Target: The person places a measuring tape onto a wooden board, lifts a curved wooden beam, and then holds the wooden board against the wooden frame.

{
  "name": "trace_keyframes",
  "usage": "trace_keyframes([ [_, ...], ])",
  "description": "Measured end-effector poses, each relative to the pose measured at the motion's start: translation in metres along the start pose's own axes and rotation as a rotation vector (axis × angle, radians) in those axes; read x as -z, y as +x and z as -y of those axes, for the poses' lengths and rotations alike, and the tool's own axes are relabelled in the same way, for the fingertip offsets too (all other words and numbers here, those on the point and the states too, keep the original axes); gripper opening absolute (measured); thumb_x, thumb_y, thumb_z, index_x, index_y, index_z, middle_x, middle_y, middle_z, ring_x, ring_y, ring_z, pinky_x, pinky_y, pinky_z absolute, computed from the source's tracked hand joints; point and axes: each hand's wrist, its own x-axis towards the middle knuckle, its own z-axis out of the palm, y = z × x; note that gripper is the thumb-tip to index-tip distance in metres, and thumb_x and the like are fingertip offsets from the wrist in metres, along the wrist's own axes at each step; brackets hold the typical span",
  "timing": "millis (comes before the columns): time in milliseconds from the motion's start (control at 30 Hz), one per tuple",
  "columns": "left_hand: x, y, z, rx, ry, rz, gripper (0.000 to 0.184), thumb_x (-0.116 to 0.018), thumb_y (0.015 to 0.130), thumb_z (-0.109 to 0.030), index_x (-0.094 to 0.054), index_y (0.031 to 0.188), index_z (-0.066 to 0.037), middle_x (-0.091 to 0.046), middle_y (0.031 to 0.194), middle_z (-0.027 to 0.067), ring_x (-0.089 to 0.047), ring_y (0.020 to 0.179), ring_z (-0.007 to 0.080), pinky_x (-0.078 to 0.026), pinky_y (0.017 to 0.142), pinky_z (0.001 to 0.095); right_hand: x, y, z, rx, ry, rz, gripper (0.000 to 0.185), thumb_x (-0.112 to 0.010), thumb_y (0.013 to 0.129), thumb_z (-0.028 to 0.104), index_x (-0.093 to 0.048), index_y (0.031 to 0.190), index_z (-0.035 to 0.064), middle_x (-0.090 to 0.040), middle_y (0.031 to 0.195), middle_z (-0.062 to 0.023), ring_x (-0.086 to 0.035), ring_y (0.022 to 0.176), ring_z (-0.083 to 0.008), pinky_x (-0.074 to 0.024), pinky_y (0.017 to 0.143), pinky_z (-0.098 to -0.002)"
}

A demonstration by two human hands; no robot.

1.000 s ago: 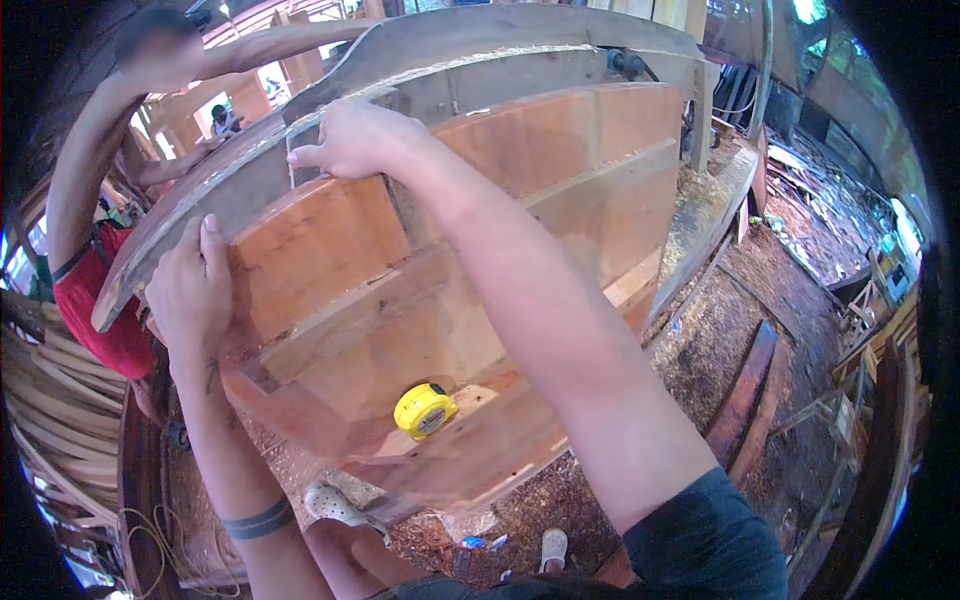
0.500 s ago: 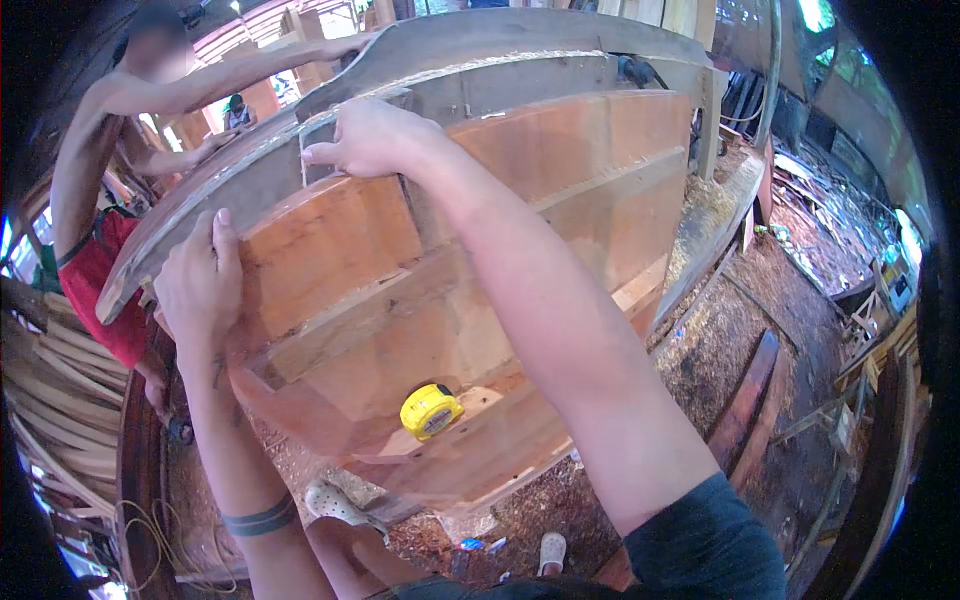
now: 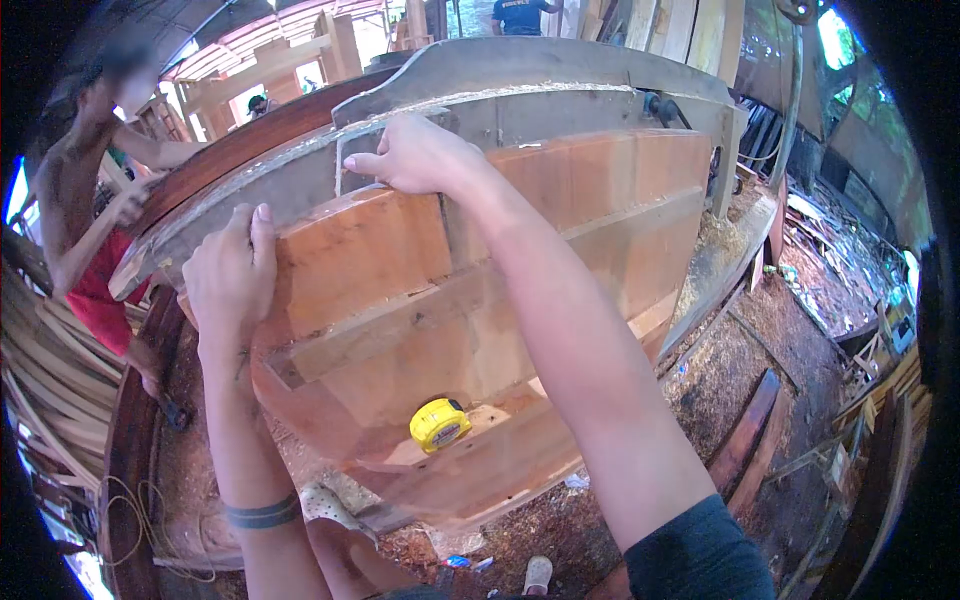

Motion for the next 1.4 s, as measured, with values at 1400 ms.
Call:
trace_keyframes([
  [1400, -0.0033, 0.0009, 0.0051, 0.003, -0.016, 0.030, 0.047, -0.034, 0.098, -0.043, -0.061, 0.091, -0.005, -0.063, 0.079, 0.0250, -0.060, 0.081, 0.0448, -0.043, 0.070, 0.0542, 0.0029, -0.0020, 0.0004, 0.144, -0.065, -0.002, 0.059, -0.054, 0.087, 0.055, -0.071, 0.080, -0.0013, -0.067, 0.084, -0.0244, -0.064, 0.085, -0.0380, -0.0490, 0.084, -0.0438],
])
